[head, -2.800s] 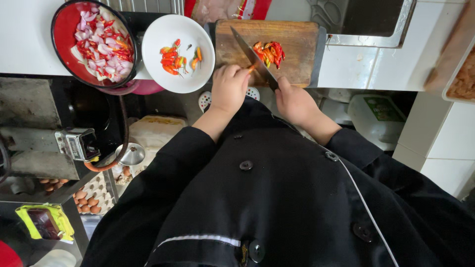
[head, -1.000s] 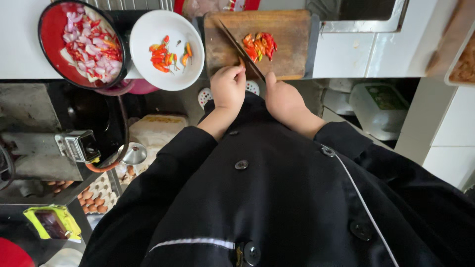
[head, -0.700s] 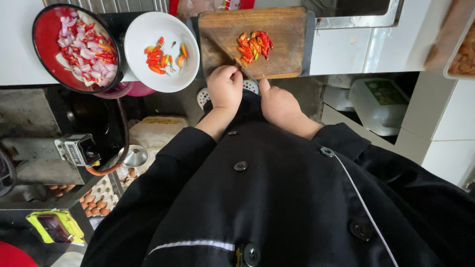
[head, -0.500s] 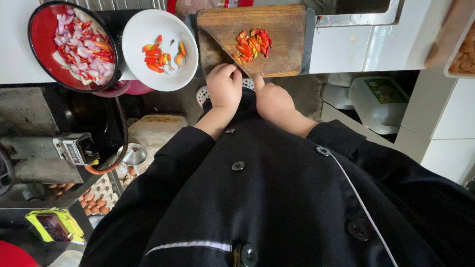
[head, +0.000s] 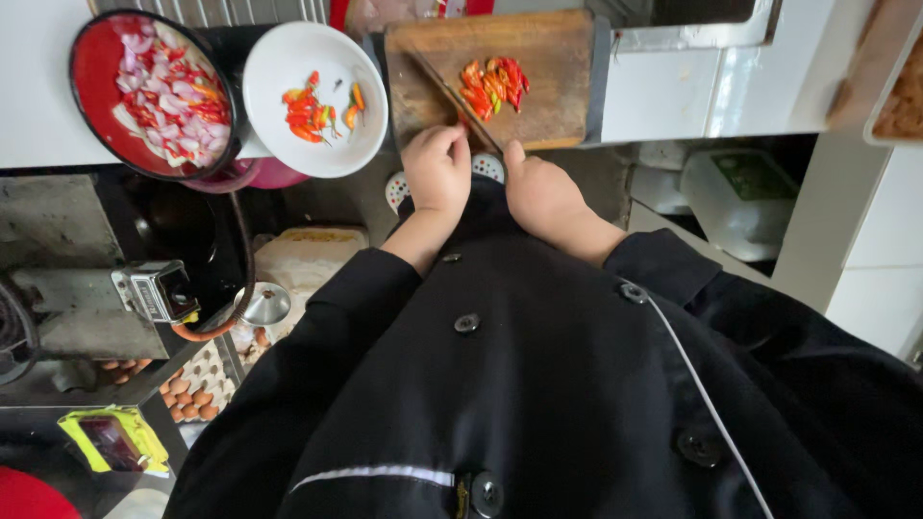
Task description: The person slices red and orange chili peppers on a wooden cutting board using a knife. Sliced pieces are transferred into a red pan containing chopped onions. The person continues slicing and transferring peppers throughout the clip.
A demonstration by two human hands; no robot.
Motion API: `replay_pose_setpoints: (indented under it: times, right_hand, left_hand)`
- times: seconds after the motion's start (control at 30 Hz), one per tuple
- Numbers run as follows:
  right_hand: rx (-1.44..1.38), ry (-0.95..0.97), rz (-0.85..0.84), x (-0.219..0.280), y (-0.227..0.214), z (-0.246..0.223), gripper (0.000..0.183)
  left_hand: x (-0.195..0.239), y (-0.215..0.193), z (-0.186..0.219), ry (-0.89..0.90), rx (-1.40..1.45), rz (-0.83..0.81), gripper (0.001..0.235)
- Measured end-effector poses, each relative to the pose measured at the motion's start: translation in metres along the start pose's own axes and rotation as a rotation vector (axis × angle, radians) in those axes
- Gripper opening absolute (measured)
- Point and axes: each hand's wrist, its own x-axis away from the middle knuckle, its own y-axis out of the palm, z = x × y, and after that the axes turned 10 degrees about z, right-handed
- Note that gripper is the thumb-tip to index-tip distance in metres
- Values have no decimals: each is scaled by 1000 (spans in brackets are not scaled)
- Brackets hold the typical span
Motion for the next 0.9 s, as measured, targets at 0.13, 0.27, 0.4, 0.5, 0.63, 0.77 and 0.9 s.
replay_pose_setpoints:
  times: [0.13, 0.27, 0.4, 0.5, 0.63, 0.77, 0.9]
  right_hand:
    - [27, -14, -11, 8, 1, -3, 24]
    - [72, -5, -32, 9, 2, -8, 27]
    - [148, 16, -63, 6, 4, -17, 33]
    - [140, 22, -51, 1, 7, -20, 38]
    - [154, -9, 0, -11, 15, -22, 26]
    - [25, 26, 5, -24, 9, -8, 20]
    - [-48, -38, 35, -16, -4, 3, 18]
  left_hand:
    - [-3, 0, 1, -70, 15, -82, 2]
    - [-1, 1, 0, -83, -7, -81, 4]
    - [2, 4, -2, -103, -67, -104, 2]
    - [7, 4, -6, -84, -91, -106, 2]
    - [10, 6, -10, -56, -114, -91, 4]
    - [10, 7, -7, -14, -88, -55, 8]
    - [9, 5, -7, -61, -55, -5, 8]
